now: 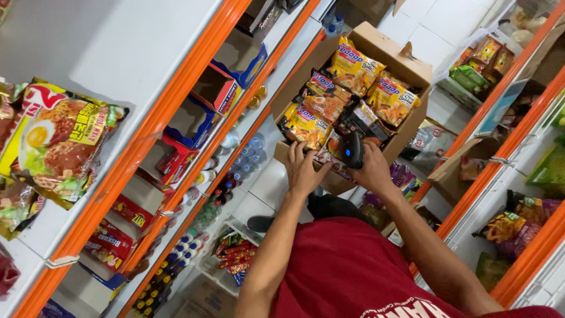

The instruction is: The person scans the barcodes on instant noodle packets using a handheld barcode scanner.

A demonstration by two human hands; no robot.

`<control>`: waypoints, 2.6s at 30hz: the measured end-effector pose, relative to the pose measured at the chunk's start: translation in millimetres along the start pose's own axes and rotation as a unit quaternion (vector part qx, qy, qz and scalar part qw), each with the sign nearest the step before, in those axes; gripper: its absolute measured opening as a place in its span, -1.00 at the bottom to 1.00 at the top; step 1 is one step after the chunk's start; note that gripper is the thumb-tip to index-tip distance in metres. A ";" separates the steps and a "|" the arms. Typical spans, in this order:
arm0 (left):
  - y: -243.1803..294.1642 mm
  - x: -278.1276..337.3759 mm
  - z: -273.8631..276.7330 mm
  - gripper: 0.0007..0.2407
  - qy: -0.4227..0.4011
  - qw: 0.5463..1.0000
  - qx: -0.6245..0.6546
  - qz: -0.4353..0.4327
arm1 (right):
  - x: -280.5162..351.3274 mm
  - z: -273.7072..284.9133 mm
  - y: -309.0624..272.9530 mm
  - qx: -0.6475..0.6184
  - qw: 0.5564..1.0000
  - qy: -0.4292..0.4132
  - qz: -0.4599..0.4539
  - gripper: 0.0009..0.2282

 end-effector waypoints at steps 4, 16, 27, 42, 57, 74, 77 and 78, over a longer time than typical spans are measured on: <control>-2.6 0.0 -2.8 -0.70 0.013 0.999 0.040 0.032 | -10.8 -9.3 7.3 0.013 0.999 -0.044 -0.002 -0.43; -22.6 20.8 -24.9 -0.84 0.028 0.908 0.336 0.248 | -41.6 28.4 2.4 -0.239 0.900 -0.266 -0.248 -0.61; 51.5 5.7 120.5 -0.26 0.065 0.966 0.248 -0.027 | -50.9 -27.4 -39.9 -0.501 0.821 -0.127 -0.243 -0.65; -42.2 58.2 75.7 -0.63 0.147 0.718 0.619 0.282 | -44.4 -41.6 -78.5 -0.390 0.885 -0.175 -0.184 -0.69; -35.9 64.8 77.7 -0.67 0.167 0.703 0.643 0.253 | -43.0 -52.3 -53.9 -0.660 0.685 -0.099 -0.291 -0.72; -18.8 58.7 86.4 -0.64 0.081 0.740 0.638 0.197 | -61.1 -16.5 -71.1 -0.448 0.854 -0.222 -0.142 -0.50; -10.4 46.6 104.4 -0.58 0.072 0.771 0.600 0.200 | -68.3 -13.2 -81.2 -0.447 0.854 -0.239 -0.121 -0.51; -9.8 44.9 106.0 -0.63 0.070 0.768 0.599 0.216 | -70.7 -12.3 -85.7 -0.497 0.831 -0.220 -0.120 -0.52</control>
Point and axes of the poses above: each hand's wrist, its own x-axis away from the middle knuckle, its own z-axis out of the back of the hand, y = z × x, the point moved 7 cm from there along -x, towards the middle knuckle, and after that the axes turned 3 degrees about -z, right-handed, at the moved point
